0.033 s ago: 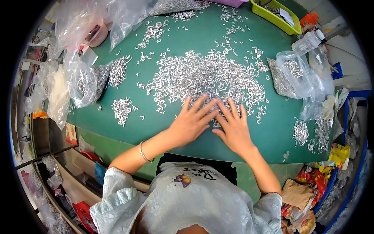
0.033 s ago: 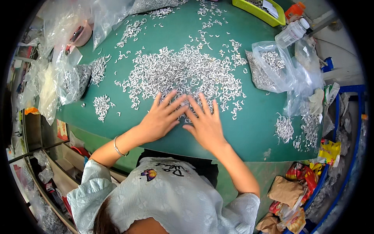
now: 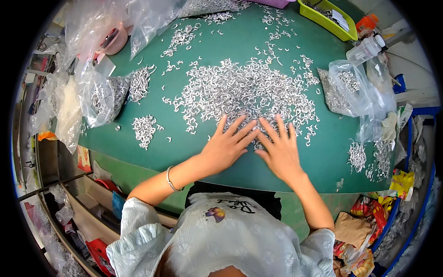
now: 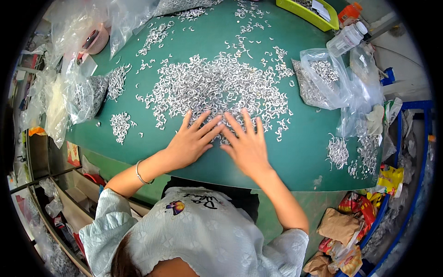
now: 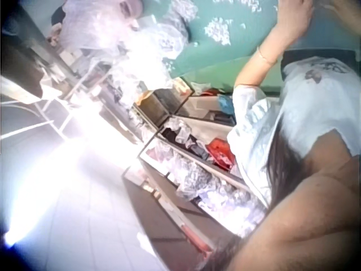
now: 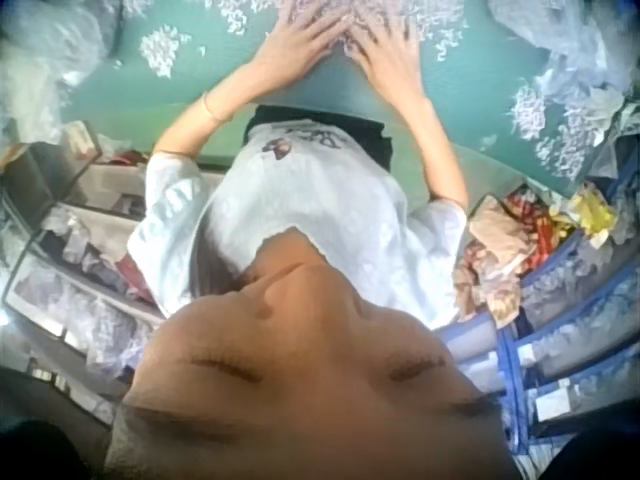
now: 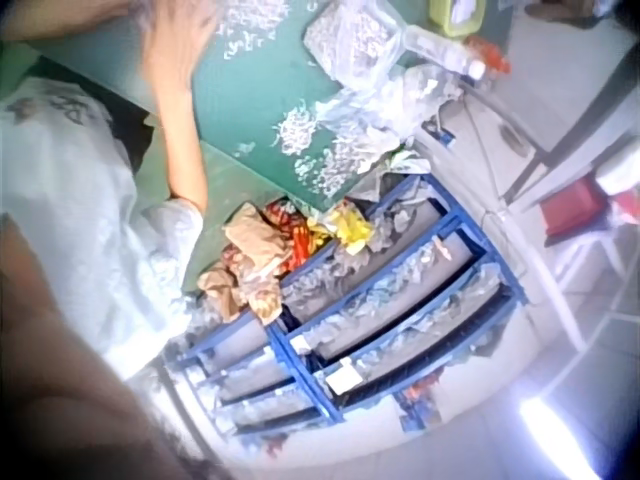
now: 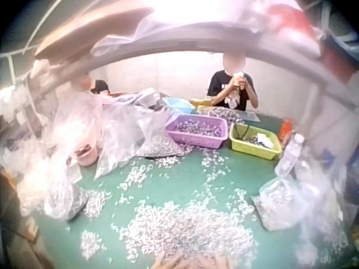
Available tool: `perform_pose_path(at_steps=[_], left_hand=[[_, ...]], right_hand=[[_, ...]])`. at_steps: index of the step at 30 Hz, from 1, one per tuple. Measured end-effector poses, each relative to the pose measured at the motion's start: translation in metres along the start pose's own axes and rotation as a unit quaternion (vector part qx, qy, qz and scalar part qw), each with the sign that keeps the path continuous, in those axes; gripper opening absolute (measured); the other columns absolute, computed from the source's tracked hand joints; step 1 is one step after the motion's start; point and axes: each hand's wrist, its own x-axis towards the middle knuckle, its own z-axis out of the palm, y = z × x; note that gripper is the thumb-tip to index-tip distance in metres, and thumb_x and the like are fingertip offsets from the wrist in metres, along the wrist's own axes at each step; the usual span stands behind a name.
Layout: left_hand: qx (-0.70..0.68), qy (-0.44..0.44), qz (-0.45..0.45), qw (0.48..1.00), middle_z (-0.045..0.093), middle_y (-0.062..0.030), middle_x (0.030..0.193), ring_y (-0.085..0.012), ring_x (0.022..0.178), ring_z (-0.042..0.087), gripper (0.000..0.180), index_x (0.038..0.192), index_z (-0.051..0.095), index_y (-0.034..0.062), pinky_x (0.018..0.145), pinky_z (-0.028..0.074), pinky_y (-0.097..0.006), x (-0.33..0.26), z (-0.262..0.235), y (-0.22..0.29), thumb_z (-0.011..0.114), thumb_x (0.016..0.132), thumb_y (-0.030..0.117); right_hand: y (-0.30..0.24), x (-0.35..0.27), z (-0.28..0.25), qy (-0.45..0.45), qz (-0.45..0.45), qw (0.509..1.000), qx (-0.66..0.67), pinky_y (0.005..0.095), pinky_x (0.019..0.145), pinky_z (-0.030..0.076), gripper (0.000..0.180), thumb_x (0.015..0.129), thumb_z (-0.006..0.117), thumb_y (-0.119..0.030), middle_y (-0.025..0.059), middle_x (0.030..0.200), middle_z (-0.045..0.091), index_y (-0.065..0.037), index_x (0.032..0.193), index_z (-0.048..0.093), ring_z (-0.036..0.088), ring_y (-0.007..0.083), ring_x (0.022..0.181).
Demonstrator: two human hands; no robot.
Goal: The person sorts small silver crescent-shaped metal parts on a green workbench by hand, gathering them into groups and placing some into a plastic bag.
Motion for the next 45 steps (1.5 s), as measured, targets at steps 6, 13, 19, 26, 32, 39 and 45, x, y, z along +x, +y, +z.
perform_pose_path(at_steps=[6,13,19,26,32,39,45], left_hand=[[0.127,-0.026,-0.054,0.99,0.033,-0.0101,0.15,-0.0353,0.139,0.027,0.056,0.135,0.049,0.0109,0.107,0.023,-0.064,-0.024,-0.009,-0.023,0.057,0.08,0.003],[0.029,0.02,-0.011,0.999,0.033,-0.0148,0.149,-0.0349,0.139,0.027,0.056,0.134,0.049,0.0064,0.107,0.022,-0.064,-0.011,-0.008,0.004,0.052,0.078,-0.001],[0.11,-0.006,-0.092,0.99,0.032,-0.0127,0.15,-0.0338,0.141,0.025,0.06,0.135,0.048,0.0055,0.106,0.021,-0.066,-0.027,-0.004,-0.001,0.055,0.076,-0.001],[0.036,0.005,-0.065,0.997,0.033,-0.0124,0.15,-0.0343,0.14,0.027,0.057,0.137,0.044,0.0017,0.106,0.019,-0.067,-0.032,0.012,0.022,0.054,0.081,0.002],[0.001,0.012,-0.055,0.998,0.035,-0.0122,0.149,-0.0336,0.139,0.03,0.053,0.135,0.046,0.0002,0.105,0.018,-0.069,-0.036,0.013,0.037,0.052,0.082,0.001],[0.016,0.034,-0.116,0.993,0.037,-0.013,0.147,-0.0329,0.139,0.03,0.052,0.132,0.049,-0.0009,0.106,0.017,-0.069,-0.047,0.008,0.031,0.054,0.08,-0.002],[-0.021,-0.006,-0.032,0.999,0.039,-0.0144,0.146,-0.0324,0.138,0.033,0.052,0.13,0.05,-0.0014,0.108,0.02,-0.064,-0.044,0.008,0.04,0.053,0.078,-0.005]], right_hand=[[0.029,-0.01,-0.003,0.079,0.124,0.988,-0.043,0.0581,0.11,0.02,0.051,0.088,0.063,-0.022,0.0076,0.149,0.034,-0.012,0.135,0.048,0.023,0.0361,0.141],[0.004,0.003,0.007,0.087,0.074,0.993,-0.001,0.0576,0.109,0.019,0.05,0.089,0.061,-0.02,0.0106,0.147,0.038,-0.004,0.134,0.047,0.027,0.0342,0.14],[0.008,-0.022,0.005,0.102,0.124,0.987,-0.016,0.0591,0.108,0.02,0.056,0.087,0.064,-0.023,0.0105,0.147,0.039,-0.005,0.137,0.045,0.028,0.034,0.139],[-0.015,-0.029,-0.002,0.0,0.024,1.0,0.018,0.0617,0.108,0.019,0.063,0.081,0.069,-0.026,0.0066,0.148,0.036,-0.004,0.135,0.046,0.025,0.0337,0.14],[-0.03,-0.051,0.001,-0.001,0.092,0.996,0.009,0.0643,0.107,0.017,0.063,0.082,0.068,-0.03,0.01,0.15,0.033,-0.002,0.134,0.047,0.023,0.0358,0.141],[-0.025,-0.063,-0.003,0.111,0.14,0.982,0.059,0.0588,0.108,0.016,0.052,0.085,0.065,-0.021,0.0112,0.145,0.041,-0.002,0.132,0.049,0.029,0.0375,0.139],[-0.033,-0.054,0.0,0.013,0.108,0.994,0.006,0.0621,0.107,0.015,0.055,0.084,0.066,-0.022,0.0113,0.146,0.04,-0.002,0.133,0.049,0.028,0.0355,0.14]])
